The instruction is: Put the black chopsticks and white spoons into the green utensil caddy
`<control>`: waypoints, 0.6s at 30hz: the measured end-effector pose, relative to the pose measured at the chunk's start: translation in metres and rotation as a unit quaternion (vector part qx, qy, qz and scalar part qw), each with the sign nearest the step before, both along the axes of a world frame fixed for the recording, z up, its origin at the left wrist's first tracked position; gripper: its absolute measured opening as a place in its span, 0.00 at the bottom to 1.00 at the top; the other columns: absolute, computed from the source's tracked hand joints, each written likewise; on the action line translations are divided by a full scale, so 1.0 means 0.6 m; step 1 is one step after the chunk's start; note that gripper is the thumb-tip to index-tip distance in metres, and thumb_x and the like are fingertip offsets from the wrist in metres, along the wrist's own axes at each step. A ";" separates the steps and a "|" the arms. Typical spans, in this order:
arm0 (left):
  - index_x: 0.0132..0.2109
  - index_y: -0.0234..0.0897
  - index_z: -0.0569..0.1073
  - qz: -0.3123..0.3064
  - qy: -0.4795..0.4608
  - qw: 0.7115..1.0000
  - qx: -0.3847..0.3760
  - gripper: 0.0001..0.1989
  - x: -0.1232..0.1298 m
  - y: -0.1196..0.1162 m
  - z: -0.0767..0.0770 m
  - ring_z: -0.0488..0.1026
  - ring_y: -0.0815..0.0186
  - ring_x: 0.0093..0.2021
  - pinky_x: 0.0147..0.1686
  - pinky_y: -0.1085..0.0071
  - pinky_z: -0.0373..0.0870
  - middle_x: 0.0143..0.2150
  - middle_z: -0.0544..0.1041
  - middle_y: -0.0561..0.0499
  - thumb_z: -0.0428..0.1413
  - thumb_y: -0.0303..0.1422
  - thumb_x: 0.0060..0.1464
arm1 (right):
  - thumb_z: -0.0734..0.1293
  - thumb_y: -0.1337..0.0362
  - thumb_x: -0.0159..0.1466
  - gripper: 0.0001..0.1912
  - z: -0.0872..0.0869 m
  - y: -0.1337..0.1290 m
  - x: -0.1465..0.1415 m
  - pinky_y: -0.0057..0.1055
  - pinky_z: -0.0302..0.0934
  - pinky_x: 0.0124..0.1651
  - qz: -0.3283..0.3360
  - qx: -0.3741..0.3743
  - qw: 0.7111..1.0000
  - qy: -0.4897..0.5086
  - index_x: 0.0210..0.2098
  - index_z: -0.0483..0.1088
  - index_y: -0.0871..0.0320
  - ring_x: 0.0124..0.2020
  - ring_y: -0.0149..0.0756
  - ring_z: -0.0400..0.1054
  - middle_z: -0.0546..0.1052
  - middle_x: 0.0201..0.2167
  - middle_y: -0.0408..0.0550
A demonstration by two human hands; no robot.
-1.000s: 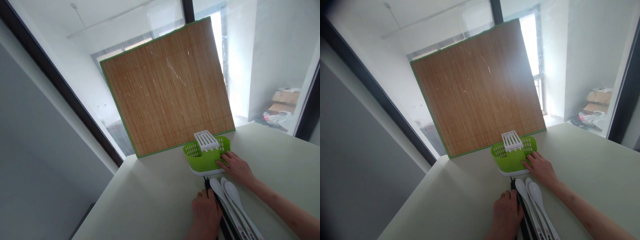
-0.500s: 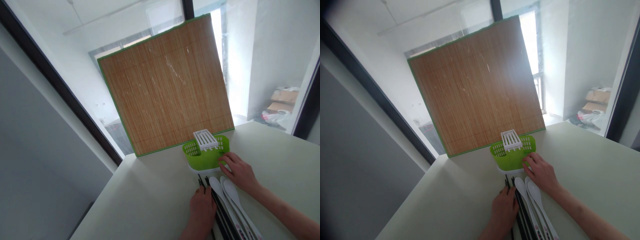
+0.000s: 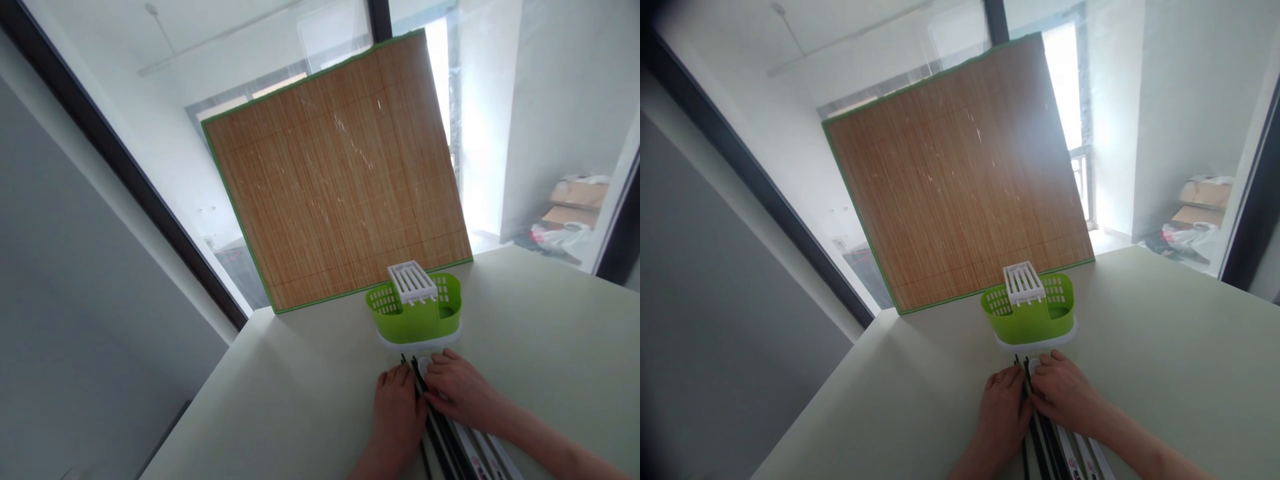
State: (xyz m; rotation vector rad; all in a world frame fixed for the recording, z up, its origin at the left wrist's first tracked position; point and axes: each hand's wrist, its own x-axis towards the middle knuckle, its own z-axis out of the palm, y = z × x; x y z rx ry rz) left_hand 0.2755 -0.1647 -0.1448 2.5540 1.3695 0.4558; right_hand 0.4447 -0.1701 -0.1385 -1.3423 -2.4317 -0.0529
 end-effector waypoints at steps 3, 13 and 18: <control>0.52 0.41 0.69 -0.017 -0.028 0.999 -0.010 0.17 0.000 -0.002 0.016 0.64 0.62 0.53 0.58 0.65 0.53 0.53 0.71 0.52 0.47 0.30 0.55 | 0.64 0.66 0.57 0.07 -0.003 0.000 0.003 0.37 0.47 0.41 0.000 -0.006 1.000 -0.010 0.23 0.66 0.57 0.35 0.39 0.63 0.73 0.25 0.44; 0.40 0.38 0.73 0.114 0.138 0.978 -0.105 0.17 -0.030 -0.033 0.043 0.72 0.56 0.39 0.40 0.62 0.66 0.36 0.77 0.47 0.51 0.46 0.52 | 0.64 0.66 0.54 0.06 0.003 -0.014 -0.010 0.37 0.46 0.42 0.033 -0.049 0.998 0.009 0.21 0.67 0.56 0.34 0.37 0.64 0.73 0.23 0.44; 0.41 0.37 0.74 0.101 0.185 0.967 -0.143 0.19 -0.017 -0.058 0.032 0.74 0.52 0.40 0.40 0.59 0.68 0.39 0.78 0.43 0.52 0.46 0.49 | 0.63 0.66 0.52 0.05 -0.001 -0.018 -0.013 0.38 0.47 0.42 0.036 -0.052 0.998 -0.008 0.21 0.68 0.56 0.32 0.37 0.63 0.73 0.22 0.45</control>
